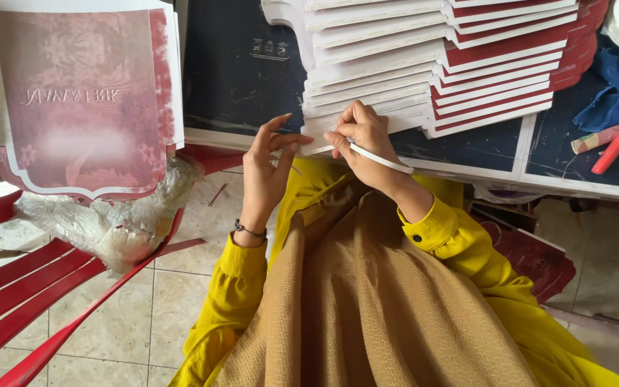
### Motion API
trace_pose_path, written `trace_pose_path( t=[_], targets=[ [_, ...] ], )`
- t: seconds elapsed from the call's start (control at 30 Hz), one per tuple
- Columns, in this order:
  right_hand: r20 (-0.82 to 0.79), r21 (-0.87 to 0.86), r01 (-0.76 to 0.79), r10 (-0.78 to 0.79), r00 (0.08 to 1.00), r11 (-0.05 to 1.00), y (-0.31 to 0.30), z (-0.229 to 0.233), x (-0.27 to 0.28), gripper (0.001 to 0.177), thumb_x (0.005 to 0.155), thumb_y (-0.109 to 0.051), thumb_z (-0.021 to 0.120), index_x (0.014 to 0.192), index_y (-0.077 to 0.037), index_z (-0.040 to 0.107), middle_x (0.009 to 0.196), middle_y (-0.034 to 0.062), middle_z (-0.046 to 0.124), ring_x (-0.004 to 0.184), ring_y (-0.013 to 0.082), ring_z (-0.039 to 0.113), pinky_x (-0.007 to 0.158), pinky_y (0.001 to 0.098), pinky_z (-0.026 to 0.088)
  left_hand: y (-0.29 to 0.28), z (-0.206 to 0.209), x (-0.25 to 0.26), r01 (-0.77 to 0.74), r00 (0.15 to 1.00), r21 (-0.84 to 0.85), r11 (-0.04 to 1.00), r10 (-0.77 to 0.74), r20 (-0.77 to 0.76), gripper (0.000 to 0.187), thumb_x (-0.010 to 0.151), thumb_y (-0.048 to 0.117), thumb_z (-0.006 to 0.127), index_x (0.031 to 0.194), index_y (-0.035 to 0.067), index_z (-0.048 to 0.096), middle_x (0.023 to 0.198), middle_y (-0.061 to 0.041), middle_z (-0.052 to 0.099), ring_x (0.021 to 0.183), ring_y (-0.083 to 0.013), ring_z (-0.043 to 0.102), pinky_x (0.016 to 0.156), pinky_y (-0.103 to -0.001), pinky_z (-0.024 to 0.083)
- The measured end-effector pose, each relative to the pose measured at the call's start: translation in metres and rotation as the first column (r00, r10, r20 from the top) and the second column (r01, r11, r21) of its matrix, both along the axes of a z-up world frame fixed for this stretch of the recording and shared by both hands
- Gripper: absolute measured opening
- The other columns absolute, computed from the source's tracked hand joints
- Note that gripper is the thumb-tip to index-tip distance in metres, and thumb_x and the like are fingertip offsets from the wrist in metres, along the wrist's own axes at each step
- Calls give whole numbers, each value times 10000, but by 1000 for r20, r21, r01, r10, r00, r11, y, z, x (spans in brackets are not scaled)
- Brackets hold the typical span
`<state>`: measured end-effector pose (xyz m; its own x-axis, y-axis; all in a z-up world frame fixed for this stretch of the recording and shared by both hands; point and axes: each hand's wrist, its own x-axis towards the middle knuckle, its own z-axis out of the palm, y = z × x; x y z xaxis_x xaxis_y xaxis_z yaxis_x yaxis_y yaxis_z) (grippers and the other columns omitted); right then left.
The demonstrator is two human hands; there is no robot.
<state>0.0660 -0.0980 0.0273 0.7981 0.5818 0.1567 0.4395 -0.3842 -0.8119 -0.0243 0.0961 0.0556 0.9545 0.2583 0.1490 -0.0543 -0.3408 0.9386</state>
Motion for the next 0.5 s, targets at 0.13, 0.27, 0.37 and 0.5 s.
trace_pose_path(
  t=[0.13, 0.27, 0.37, 0.5],
  targets=[
    [71, -94, 64, -58, 996, 994, 6, 3, -3, 445, 1065, -321, 661, 667, -123, 626, 986, -17, 496, 1011, 253, 570, 952, 462, 383, -6, -1, 1, -17, 1000, -16, 1000, 18, 15, 533, 907, -54, 766, 1397, 63, 591, 987, -65, 816, 1011, -291, 687, 1024, -416, 466],
    [241, -168, 120, -77, 968, 978, 8, -10, 0, 390, 1009, -279, 713, 679, -94, 617, 990, 27, 546, 983, 293, 593, 841, 486, 419, -11, -4, 3, -16, 999, 55, 998, 14, 43, 674, 833, -32, 827, 1433, 123, 563, 930, -27, 800, 1015, -271, 666, 971, -390, 480],
    [418, -324, 181, -32, 908, 929, -7, -6, 6, 334, 937, -350, 765, 709, -140, 641, 880, 31, 517, 870, 308, 593, 780, 484, 444, -13, -2, 5, -15, 1000, 132, 991, 12, 18, 698, 809, -53, 824, 1438, 96, 561, 931, -53, 792, 1007, -296, 643, 946, -411, 484],
    [230, -144, 148, -112, 967, 979, -72, 14, 28, 289, 846, -217, 869, 732, -97, 632, 742, 59, 555, 770, 354, 634, 713, 457, 482, -14, -2, 4, -10, 999, 137, 990, 17, -49, 653, 843, -67, 802, 1430, 115, 582, 949, -46, 787, 980, -276, 602, 917, -386, 469]
  ],
)
